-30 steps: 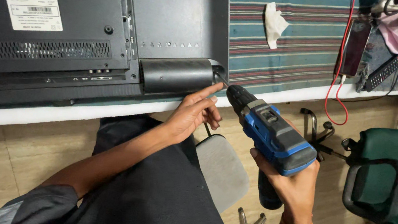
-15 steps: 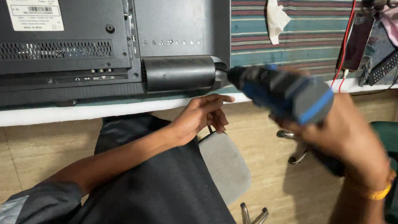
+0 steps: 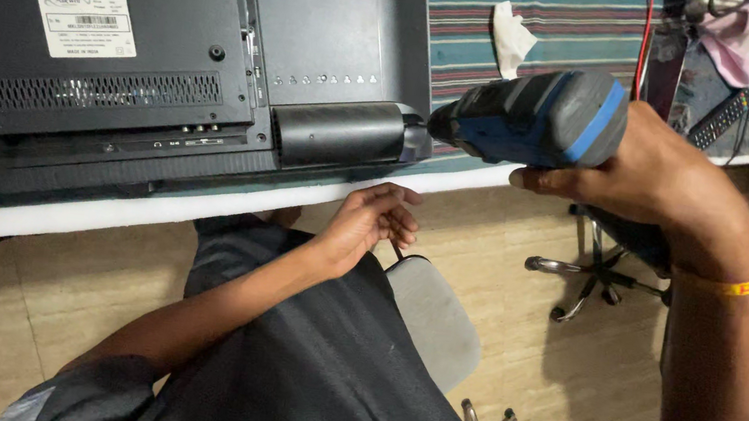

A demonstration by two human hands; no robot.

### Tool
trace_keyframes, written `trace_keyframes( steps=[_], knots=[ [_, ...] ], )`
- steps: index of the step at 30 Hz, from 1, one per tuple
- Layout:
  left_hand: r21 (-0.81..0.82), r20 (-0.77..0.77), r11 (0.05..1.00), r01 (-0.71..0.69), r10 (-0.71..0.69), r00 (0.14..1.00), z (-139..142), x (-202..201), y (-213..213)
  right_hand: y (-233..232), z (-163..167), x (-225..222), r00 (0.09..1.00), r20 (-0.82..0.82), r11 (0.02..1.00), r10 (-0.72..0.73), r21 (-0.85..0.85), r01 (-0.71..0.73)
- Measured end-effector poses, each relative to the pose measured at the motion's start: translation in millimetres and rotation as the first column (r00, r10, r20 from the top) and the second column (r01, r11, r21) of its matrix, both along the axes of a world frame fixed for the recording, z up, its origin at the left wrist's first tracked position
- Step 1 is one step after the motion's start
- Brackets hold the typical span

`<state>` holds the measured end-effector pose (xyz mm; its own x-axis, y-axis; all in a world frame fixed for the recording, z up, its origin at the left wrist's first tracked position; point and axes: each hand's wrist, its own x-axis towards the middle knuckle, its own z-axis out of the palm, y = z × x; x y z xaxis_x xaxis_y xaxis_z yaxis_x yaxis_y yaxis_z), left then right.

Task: The person uses a cordless drill to remove screws from the back cover of a television. After removing the screws, they detach the back cover and set it aside. They then use a manual screwdriver to remove additional screws from the bottom casing and remove that panel as well.

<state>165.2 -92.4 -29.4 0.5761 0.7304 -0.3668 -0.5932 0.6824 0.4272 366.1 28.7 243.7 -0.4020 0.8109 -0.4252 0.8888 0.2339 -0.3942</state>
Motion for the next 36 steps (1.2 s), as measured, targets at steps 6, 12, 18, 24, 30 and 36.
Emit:
trace_keyframes(
  steps=[6,12,18,24,30,36],
  knots=[
    [0.021,-0.05,0.998,-0.056,0.057,0.997,9,-7,4,-64,-2,13,0.979,0.004,0.972,-0.205,0.119,0.203],
    [-0.022,0.027,0.997,-0.068,0.069,0.997,10,-6,9,-174,5,6,0.694,-0.483,0.809,-0.534,-0.055,0.585],
    [-0.038,0.102,0.999,-0.023,0.027,0.994,-11,1,3,-248,-28,-5,0.521,-0.448,0.626,-0.727,-0.117,0.771],
    [0.023,-0.024,1.0,0.019,-0.018,1.0,-43,-3,-6,-294,-66,-18,0.179,-0.552,0.406,-0.814,-0.321,0.855],
    [-0.019,-0.076,0.997,0.072,-0.074,0.994,-52,-17,-12,-328,-128,-49,-0.261,-0.658,0.153,-0.706,-0.501,0.852],
    [0.001,-0.132,0.993,0.117,-0.115,0.985,-51,-7,-5,-336,-231,-86,-0.744,-0.539,0.165,-0.394,-0.838,0.519]
  ],
)
